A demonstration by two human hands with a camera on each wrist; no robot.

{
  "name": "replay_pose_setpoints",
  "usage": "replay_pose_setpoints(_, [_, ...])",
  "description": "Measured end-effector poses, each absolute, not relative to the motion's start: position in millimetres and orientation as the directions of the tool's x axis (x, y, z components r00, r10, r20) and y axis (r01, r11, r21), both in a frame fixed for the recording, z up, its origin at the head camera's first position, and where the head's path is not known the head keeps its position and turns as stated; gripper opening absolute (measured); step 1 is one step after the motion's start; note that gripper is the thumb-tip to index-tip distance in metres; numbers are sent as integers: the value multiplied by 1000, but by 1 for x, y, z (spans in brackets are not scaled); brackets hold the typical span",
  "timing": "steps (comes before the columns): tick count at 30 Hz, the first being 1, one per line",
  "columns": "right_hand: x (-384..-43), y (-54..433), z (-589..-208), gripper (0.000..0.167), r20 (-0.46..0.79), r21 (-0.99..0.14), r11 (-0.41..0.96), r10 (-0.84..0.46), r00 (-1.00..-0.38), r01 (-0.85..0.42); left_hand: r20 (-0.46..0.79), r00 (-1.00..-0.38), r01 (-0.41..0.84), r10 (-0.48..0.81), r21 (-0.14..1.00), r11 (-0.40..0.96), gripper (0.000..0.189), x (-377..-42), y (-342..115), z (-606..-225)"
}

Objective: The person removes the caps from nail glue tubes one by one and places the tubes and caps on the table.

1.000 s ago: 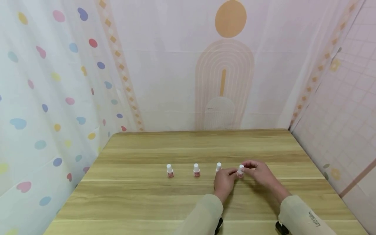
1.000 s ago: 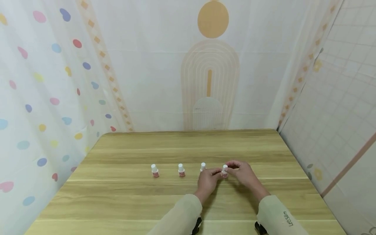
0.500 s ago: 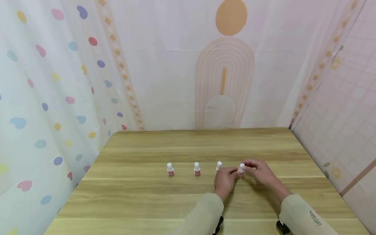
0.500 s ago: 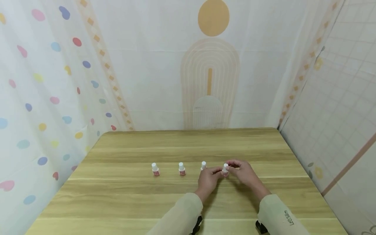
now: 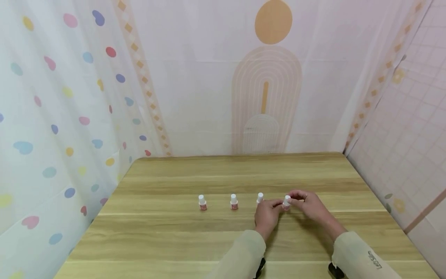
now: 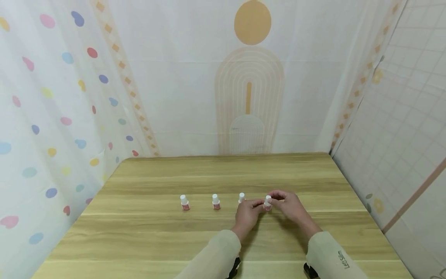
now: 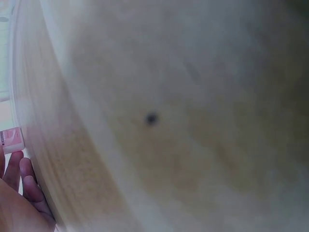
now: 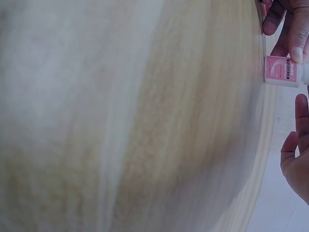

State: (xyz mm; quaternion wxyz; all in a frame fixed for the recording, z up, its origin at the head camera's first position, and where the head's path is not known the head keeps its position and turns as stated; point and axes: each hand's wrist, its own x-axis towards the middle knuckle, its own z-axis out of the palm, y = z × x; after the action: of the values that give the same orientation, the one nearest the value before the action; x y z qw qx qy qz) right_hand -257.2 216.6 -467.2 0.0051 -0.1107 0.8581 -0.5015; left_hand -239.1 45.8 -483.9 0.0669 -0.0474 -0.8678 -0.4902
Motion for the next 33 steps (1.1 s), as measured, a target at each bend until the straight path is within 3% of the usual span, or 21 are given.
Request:
replay_pose_setpoints(11, [-254, 220, -467, 23, 125, -885, 410, -249, -960, -222, 149, -989, 133, 11, 846, 517, 10, -240, 48, -486])
replay_pose_setpoints(23, [-256, 215, -468, 24, 81, -846, 509, -169, -982, -157, 156, -988, 143, 16, 846, 513, 10, -239, 46, -485])
replay_pose_setpoints(33, [-258, 217, -471, 25, 113, -878, 436, -214, -970, -198, 157, -987, 147, 25, 845, 514, 9, -238, 44, -482])
